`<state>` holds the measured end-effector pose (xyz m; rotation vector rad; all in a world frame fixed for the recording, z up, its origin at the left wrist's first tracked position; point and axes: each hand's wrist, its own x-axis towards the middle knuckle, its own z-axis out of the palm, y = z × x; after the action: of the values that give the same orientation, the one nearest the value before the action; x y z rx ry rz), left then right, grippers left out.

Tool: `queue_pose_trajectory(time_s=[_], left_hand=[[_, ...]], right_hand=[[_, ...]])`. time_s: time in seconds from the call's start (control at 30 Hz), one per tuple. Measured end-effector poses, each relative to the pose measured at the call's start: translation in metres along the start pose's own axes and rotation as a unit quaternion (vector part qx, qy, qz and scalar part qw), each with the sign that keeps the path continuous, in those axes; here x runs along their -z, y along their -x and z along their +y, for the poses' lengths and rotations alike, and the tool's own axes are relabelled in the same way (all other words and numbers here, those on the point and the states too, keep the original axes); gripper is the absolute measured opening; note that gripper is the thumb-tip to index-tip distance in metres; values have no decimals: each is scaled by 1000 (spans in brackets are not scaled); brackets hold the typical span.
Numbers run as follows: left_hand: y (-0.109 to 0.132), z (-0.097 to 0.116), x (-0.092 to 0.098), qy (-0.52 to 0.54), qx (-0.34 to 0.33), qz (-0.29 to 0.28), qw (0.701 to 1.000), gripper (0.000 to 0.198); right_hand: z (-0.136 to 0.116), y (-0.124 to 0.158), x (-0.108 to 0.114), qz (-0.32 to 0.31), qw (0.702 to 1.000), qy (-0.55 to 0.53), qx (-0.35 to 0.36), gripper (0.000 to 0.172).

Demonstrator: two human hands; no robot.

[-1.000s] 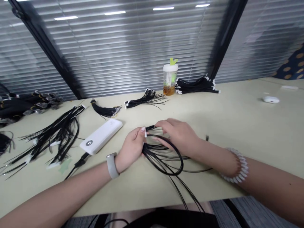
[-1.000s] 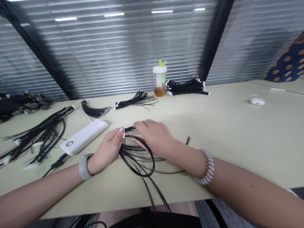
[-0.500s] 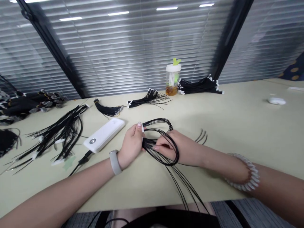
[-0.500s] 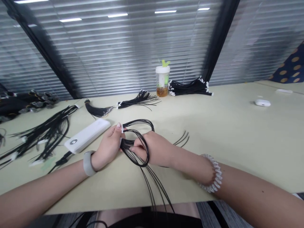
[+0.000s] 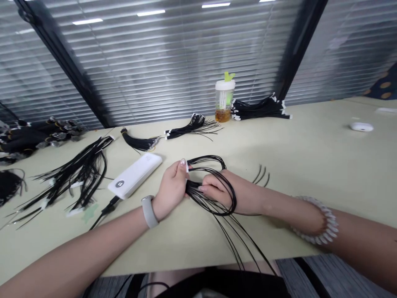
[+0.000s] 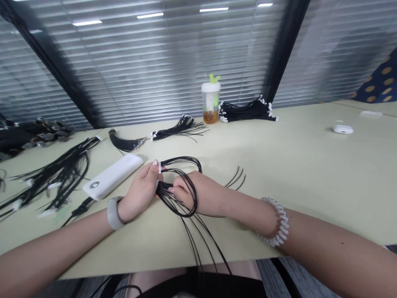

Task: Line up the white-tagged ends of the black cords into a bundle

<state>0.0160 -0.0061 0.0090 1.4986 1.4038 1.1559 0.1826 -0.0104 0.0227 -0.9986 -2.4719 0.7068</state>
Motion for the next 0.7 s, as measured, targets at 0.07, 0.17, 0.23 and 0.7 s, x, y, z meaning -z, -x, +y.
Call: queue_pose_trajectory(time_s=[0.07, 0.17, 0.23, 0.7], left_hand=[[0, -1, 0, 0, -1, -10, 1000, 36], [0, -1, 0, 3, -7, -23, 1000, 38], [0, -1, -1, 11, -6, -23, 1000, 38], [2, -6, 0, 7, -41, -55, 998, 42]], right_hand=[[-2, 1, 5, -17, 999, 47, -4, 27], [-8, 3, 15, -22, 973, 225, -39, 16], [-10, 5, 24, 7, 934, 348, -86, 7], [10, -4, 50, 434, 855, -283, -38, 28]])
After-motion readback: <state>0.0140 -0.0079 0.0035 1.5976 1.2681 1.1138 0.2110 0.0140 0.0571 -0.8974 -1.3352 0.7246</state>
